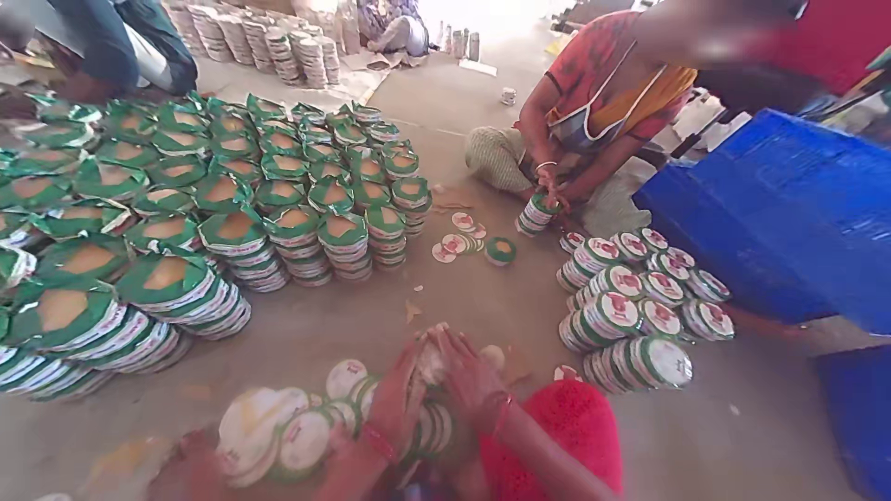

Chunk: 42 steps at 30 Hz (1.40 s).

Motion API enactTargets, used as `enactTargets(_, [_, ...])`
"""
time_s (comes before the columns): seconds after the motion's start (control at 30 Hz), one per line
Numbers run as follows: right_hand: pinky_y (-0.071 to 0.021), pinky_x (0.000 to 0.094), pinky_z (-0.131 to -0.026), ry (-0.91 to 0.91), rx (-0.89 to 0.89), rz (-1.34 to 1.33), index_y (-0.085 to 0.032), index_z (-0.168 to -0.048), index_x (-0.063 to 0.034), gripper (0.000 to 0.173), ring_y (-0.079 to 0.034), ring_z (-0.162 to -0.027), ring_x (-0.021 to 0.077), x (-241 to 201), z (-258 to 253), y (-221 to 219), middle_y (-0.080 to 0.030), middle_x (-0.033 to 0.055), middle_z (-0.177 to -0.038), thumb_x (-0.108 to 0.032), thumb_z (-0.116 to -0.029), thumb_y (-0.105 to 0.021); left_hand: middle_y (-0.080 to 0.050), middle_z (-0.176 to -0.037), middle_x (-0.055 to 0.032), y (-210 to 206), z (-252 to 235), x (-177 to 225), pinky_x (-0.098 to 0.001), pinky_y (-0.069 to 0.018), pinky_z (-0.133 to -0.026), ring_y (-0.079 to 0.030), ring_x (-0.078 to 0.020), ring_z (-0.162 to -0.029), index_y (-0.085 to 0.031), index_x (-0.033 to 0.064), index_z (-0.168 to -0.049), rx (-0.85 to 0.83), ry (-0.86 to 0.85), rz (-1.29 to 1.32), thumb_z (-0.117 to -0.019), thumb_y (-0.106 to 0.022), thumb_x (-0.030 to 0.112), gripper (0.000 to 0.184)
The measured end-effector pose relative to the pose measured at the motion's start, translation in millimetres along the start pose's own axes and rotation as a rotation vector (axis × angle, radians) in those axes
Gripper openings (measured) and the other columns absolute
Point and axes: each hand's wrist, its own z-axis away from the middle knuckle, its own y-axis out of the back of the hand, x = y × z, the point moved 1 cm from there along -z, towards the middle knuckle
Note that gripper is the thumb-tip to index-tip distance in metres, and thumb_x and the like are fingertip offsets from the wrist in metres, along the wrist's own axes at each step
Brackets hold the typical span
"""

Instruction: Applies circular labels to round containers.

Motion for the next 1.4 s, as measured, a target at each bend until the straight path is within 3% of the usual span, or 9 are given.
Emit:
enactTargets(0.17, [-0.0252,0.0476,-0.126,-0.084,0.013,-0.2,-0.024,-0.158,0.0077,0.066,-0.034,-0.152,0.0312,9.6,1.3,-6.6,-0.034,0.0194,-0.164,-0.025,-0.104,-0.044,-0.055,-0.148,-0.0171,-4.0,-1.7,10.7,-0.0455,-0.0444,-0.112,-0.055,-0.0292,-0.136,-0.055,0.0022,-0.146,0.061,0.056,0.064,-0.0932,-0.037,0.012,0.056])
enactTargets(0.33, [-0.04,0.0401,-0.119,-0.2,0.383,-1.34,-0.004,-0.162,0.0,0.079,-0.041,-0.148,0.0212,16.6,10.8,-0.6,-0.032,0.0149,-0.165,-0.033,-0.1036,-0.047,-0.047,-0.153,-0.0219,0.6,2.6,6.4,-0.0472,-0.0418,-0.115,-0.05,-0.0315,-0.139,-0.045,0.0003,-0.152,0.038,0.105,0.203,-0.0933,-0.054,0.029,0.066])
enactTargets(0.5, [-0.0436,0.0363,-0.115,-0.404,0.483,-1.363,-0.012,-0.16,0.0025,0.07,-0.048,-0.142,0.0196,10.1,29.9,-11.4,-0.04,0.0173,-0.16,-0.028,-0.1052,-0.042,-0.046,-0.153,-0.0262,-2.1,-6.6,8.1,-0.0627,-0.0374,-0.114,-0.043,-0.0503,-0.14,-0.038,-0.0049,-0.153,0.15,-0.085,-0.206,-0.0505,-0.092,0.058,0.132])
enactTargets(0.63, [-0.042,0.0371,-0.117,-0.347,0.453,-1.419,-0.005,-0.16,0.0033,0.071,-0.046,-0.144,0.0203,8.7,32.7,-4.8,-0.037,0.0166,-0.161,-0.028,-0.1068,-0.039,-0.055,-0.144,-0.025,2.7,-22.0,14.7,-0.0576,-0.0297,-0.12,-0.051,-0.042,-0.135,-0.026,-0.0101,-0.155,0.082,-0.023,-0.15,-0.0497,-0.095,0.048,0.138])
enactTargets(0.77, [-0.0535,0.0395,-0.102,-0.462,0.697,-1.529,-0.022,-0.156,-0.0009,0.058,-0.062,-0.125,0.0244,11.8,35.1,1.5,-0.055,0.0161,-0.146,-0.026,-0.1072,-0.038,-0.063,-0.133,-0.022,1.0,-24.1,29.0,-0.0618,-0.0266,-0.12,-0.06,-0.0315,-0.127,-0.033,-0.0138,-0.149,0.29,-0.178,-0.078,-0.0527,-0.085,0.063,0.134])
enactTargets(0.87, [-0.0566,0.0411,-0.099,-0.404,0.611,-1.828,-0.046,-0.146,-0.013,0.065,-0.067,-0.119,0.0204,-16.2,31.0,18.0,-0.067,0.0067,-0.132,-0.061,-0.1052,-0.028,-0.06,-0.139,-0.0206,-1.5,-26.8,56.5,-0.061,-0.0206,-0.123,-0.054,-0.0275,-0.135,-0.032,-0.0099,-0.151,0.301,-0.278,-0.01,-0.0593,-0.083,0.068,0.131])
enactTargets(1.0, [-0.0562,0.0516,-0.098,-0.341,0.498,-2.297,-0.058,-0.14,-0.0103,0.085,-0.066,-0.12,0.0314,-12.5,15.5,36.1,-0.067,0.0174,-0.131,-0.077,-0.0955,-0.028,-0.051,-0.15,-0.0225,-11.4,-38.7,77.1,-0.0802,-0.0105,-0.114,-0.035,-0.0496,-0.145,-0.033,-0.0057,-0.155,0.222,-0.269,-0.157,-0.0582,-0.07,0.086,0.138])
enactTargets(1.23, [-0.0495,0.0403,-0.103,-0.765,0.66,-1.013,-0.041,-0.154,-0.0086,0.048,-0.058,-0.127,0.0225,97.4,-49.4,69.6,-0.055,0.0149,-0.145,-0.029,-0.1109,-0.037,-0.019,-0.163,-0.0336,44.4,-54.8,42.5,-0.0558,-0.0165,-0.124,-0.017,-0.0446,-0.153,-0.016,-0.0089,-0.158,0.337,-0.104,-0.056,-0.0842,-0.057,0.079,0.122])
enactTargets(1.4, [-0.0277,0.0767,-0.11,-0.763,-0.048,0.113,-0.038,-0.159,-0.0176,0.074,-0.027,-0.147,0.0539,185.1,-87.2,-6.2,-0.031,0.0261,-0.162,-0.05,-0.096,-0.062,-0.019,-0.165,-0.0282,50.2,-59.9,15.8,-0.0456,-0.0192,-0.126,-0.019,-0.0316,-0.155,-0.004,-0.0066,-0.16,0.402,0.004,0.078,-0.0927,-0.062,0.061,0.111])
